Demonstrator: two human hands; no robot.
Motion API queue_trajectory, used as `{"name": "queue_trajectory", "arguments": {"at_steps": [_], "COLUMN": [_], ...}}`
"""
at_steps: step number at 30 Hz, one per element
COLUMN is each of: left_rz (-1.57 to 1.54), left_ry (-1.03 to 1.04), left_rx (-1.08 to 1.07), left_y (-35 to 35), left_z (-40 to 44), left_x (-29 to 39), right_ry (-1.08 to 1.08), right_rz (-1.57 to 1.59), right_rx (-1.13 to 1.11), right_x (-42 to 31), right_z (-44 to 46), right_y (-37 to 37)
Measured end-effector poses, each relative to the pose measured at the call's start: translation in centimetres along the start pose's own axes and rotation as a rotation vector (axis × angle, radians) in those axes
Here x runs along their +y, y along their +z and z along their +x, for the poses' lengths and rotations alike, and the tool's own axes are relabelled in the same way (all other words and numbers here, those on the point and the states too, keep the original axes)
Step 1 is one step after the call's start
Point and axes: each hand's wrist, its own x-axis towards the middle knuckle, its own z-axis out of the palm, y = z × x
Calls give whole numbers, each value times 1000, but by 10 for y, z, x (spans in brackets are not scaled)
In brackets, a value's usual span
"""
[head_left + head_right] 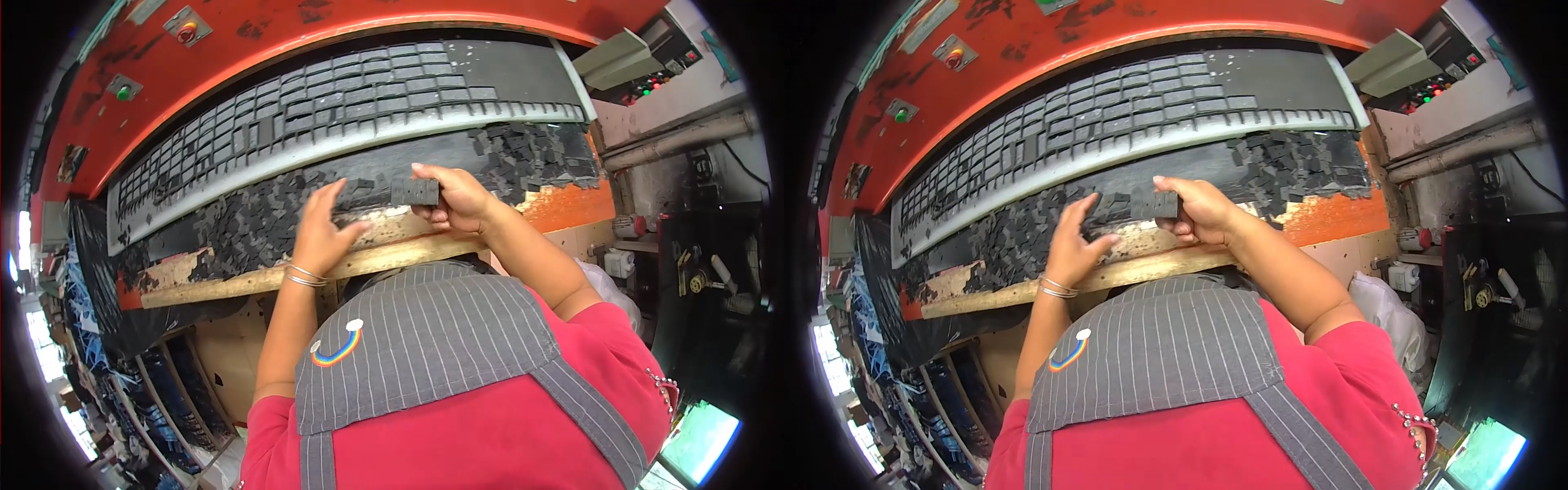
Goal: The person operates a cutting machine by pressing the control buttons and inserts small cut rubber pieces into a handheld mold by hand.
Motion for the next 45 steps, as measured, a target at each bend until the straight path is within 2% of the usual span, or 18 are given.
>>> {"name": "queue_trajectory", "arguments": {"at_steps": [2,3,5,6,8,9,11,12,14,15,16,17,30,33,37,40,41,45], "left_rz": [-296,-377,-644,-795,-723,-687,-625,-591,-450,-379,-308,-327,-344,-363,-354,-350,-356,-356], "left_ry": [-61,-25,-26,-57,-145,-190,-104,-63,-63,-82,-98,-20,-3,-9,4,-21,-24,-16], "left_rx": [-132,-155,-82,-35,-60,-72,-60,-54,-127,-183,-236,-176,-172,-198,-188,-203,-202,-190], "left_y": [7,13,36,48,60,63,68,67,61,55,52,56,57,56,54,53,55,58], "left_z": [-6,-9,-12,-13,-21,-23,-25,-25,-23,-20,-18,-19,-20,-19,-20,-20,-20,-20], "left_x": [15,17,24,23,15,15,14,16,21,27,31,27,27,27,29,29,27,24], "right_ry": [45,67,90,85,74,-62,-508,-735,-1033,-967,-1013,-1008,-911,-847,-602,-689,-830,-936], "right_rz": [-29,-45,-37,-195,-514,-642,-1005,-1178,-1368,-1385,-1474,-1502,-1531,-1369,-1157,-1255,-1377,-1590], "right_rx": [-5,-8,-4,76,242,360,373,368,246,204,185,212,347,375,338,241,231,271], "right_x": [12,16,23,23,23,27,33,36,43,47,49,52,57,56,48,44,48,48], "right_z": [12,14,14,13,9,2,-14,-20,-30,-34,-35,-35,-38,-34,-32,-34,-34,-41], "right_y": [14,22,28,25,16,10,-3,-5,-2,2,5,7,26,25,19,15,13,26]}}
